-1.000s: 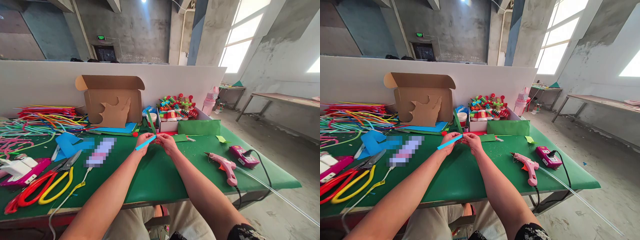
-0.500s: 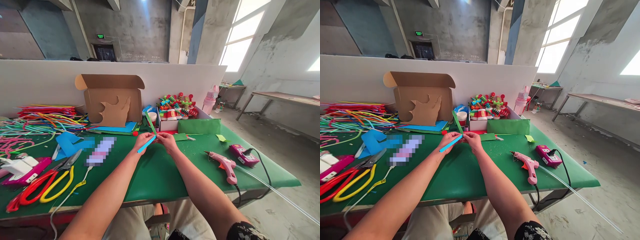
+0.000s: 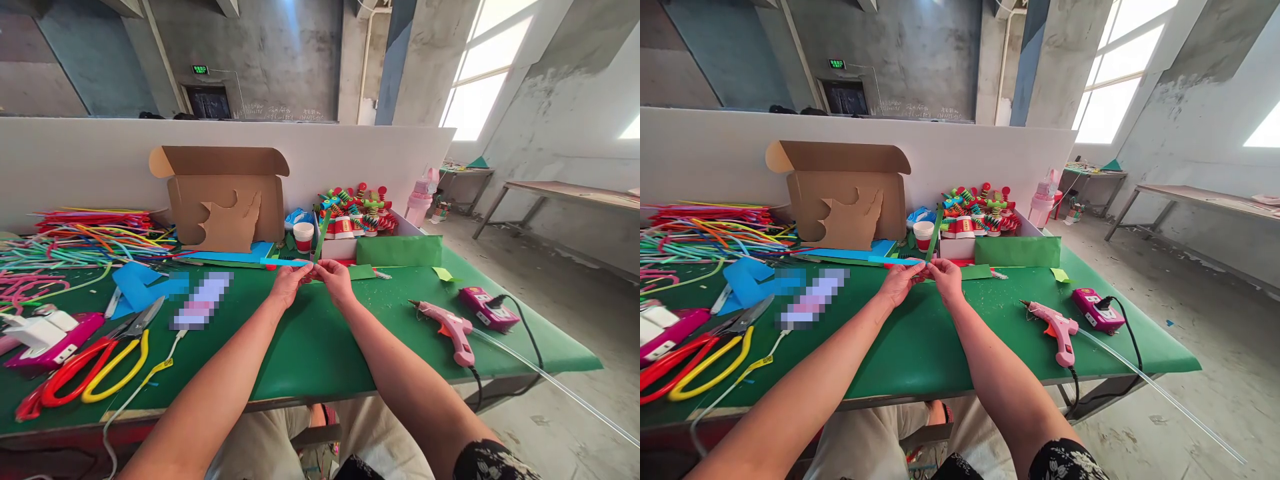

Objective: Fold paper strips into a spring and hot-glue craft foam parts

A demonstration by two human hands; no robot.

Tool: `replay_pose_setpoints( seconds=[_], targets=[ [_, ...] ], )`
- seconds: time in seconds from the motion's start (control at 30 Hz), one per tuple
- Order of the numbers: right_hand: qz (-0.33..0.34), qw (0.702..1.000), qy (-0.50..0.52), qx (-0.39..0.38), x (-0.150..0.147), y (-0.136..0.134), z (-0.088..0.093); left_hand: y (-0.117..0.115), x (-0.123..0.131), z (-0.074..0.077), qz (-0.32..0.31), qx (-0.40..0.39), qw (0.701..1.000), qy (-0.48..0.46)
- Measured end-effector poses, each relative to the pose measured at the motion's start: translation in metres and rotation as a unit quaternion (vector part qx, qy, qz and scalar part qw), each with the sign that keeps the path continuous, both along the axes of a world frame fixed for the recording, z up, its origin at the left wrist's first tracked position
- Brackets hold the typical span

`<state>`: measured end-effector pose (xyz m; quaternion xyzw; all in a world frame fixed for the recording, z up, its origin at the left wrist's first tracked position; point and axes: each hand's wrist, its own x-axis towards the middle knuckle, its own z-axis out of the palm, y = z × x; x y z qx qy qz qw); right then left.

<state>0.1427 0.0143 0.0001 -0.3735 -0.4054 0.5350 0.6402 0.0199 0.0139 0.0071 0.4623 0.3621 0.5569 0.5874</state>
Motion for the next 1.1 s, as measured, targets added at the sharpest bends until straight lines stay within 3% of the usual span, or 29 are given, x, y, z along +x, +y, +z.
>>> replay_pose_setpoints(
  seconds=[0.33,0.67,0.87,1.1],
  targets=[
    [0.045,0.998,-0.010,-0.029,0.0009,-0.0043,0.0023,0.0032,0.0009,-0.0030,0.031,-0.002,0.999,-0.017],
    [0.021,1.000,-0.007,0.000,0.0017,-0.0035,0.0023,-0.0011,0.0037,-0.0008,0.019,-0.007,0.999,-0.029],
    [0.056,0.998,0.009,-0.033,0.0013,-0.0058,0.0036,-0.0019,0.0037,0.0021,0.027,0.007,0.999,-0.024],
    [0.023,0.999,-0.011,-0.030,0.0025,-0.0057,0.0030,-0.0018,0.0033,0.0012,0.024,0.000,1.000,-0.003]
  ],
)
